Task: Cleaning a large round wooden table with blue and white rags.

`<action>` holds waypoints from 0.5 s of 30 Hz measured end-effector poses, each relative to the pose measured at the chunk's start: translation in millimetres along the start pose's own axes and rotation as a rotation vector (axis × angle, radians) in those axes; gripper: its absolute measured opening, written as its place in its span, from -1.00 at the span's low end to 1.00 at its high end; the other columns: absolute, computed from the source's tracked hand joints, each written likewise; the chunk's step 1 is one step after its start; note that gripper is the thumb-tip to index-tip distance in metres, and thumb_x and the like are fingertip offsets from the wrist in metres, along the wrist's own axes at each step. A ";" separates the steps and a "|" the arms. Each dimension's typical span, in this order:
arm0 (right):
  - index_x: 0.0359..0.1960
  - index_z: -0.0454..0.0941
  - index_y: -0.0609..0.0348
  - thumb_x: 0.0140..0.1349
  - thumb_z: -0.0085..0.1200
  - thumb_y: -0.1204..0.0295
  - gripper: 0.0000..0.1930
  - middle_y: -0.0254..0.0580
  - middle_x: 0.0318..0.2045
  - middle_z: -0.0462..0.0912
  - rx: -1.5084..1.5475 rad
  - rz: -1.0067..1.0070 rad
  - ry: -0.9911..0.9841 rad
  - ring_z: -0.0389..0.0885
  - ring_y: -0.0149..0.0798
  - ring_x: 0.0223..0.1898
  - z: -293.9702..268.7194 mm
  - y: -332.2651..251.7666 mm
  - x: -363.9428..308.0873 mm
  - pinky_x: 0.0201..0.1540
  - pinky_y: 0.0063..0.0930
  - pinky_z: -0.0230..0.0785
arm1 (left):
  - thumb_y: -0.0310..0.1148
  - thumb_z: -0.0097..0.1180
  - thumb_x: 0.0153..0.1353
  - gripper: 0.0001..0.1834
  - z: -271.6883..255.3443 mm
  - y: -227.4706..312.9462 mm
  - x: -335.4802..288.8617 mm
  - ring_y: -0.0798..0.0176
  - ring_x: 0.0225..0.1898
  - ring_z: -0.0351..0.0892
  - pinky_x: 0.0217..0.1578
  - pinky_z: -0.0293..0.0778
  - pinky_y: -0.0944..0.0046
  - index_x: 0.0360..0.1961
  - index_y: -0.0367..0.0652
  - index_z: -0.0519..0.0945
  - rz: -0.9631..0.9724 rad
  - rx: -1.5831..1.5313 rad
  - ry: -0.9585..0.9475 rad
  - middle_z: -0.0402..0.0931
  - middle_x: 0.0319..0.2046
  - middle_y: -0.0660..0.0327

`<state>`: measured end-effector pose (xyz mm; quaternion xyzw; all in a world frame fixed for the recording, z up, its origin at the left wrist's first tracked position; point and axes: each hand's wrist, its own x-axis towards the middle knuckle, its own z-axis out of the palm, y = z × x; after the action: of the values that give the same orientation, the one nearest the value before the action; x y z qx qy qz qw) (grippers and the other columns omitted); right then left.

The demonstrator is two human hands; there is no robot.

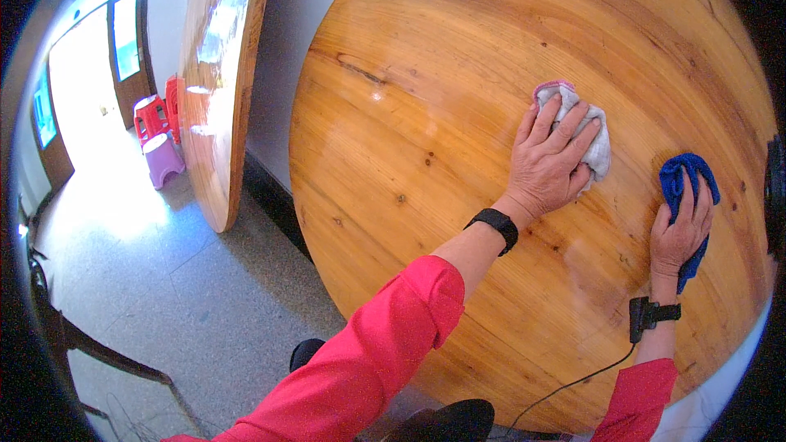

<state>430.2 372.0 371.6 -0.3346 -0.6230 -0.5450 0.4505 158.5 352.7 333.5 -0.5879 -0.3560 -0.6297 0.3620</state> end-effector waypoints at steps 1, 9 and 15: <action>0.19 0.42 0.00 0.10 0.02 0.35 -0.47 -0.05 0.21 0.37 -0.006 0.001 -0.005 0.33 0.06 0.23 0.0 -0.3 0.0 0.28 -0.05 0.14 | -0.21 0.15 -0.08 -0.41 -0.3 -0.2 0.2 -0.07 0.28 0.24 0.31 0.06 -0.11 0.11 0.11 0.54 0.001 -0.003 0.001 0.37 0.23 0.26; 0.19 0.42 -0.01 0.09 0.04 0.33 -0.46 -0.05 0.21 0.37 -0.021 0.016 -0.023 0.32 0.08 0.22 -0.9 -2.6 -2.8 0.27 -0.02 0.15 | -0.23 0.13 -0.08 -0.42 -0.6 0.6 1.0 -0.09 0.27 0.25 0.30 0.07 -0.11 0.09 0.09 0.55 -0.002 -0.009 -0.003 0.37 0.23 0.24; 0.19 0.42 -0.01 0.10 0.03 0.30 -0.46 -0.04 0.21 0.37 -0.012 0.004 -0.017 0.32 0.09 0.22 0.6 -2.5 -3.2 0.26 0.00 0.15 | -0.23 0.12 -0.08 -0.43 -0.2 0.4 1.6 -0.09 0.27 0.24 0.30 0.07 -0.12 0.09 0.08 0.55 -0.007 -0.011 -0.004 0.36 0.23 0.24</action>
<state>429.1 372.4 367.7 -0.3428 -0.6229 -0.5450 0.4444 158.6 352.3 335.1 -0.5899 -0.3552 -0.6317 0.3560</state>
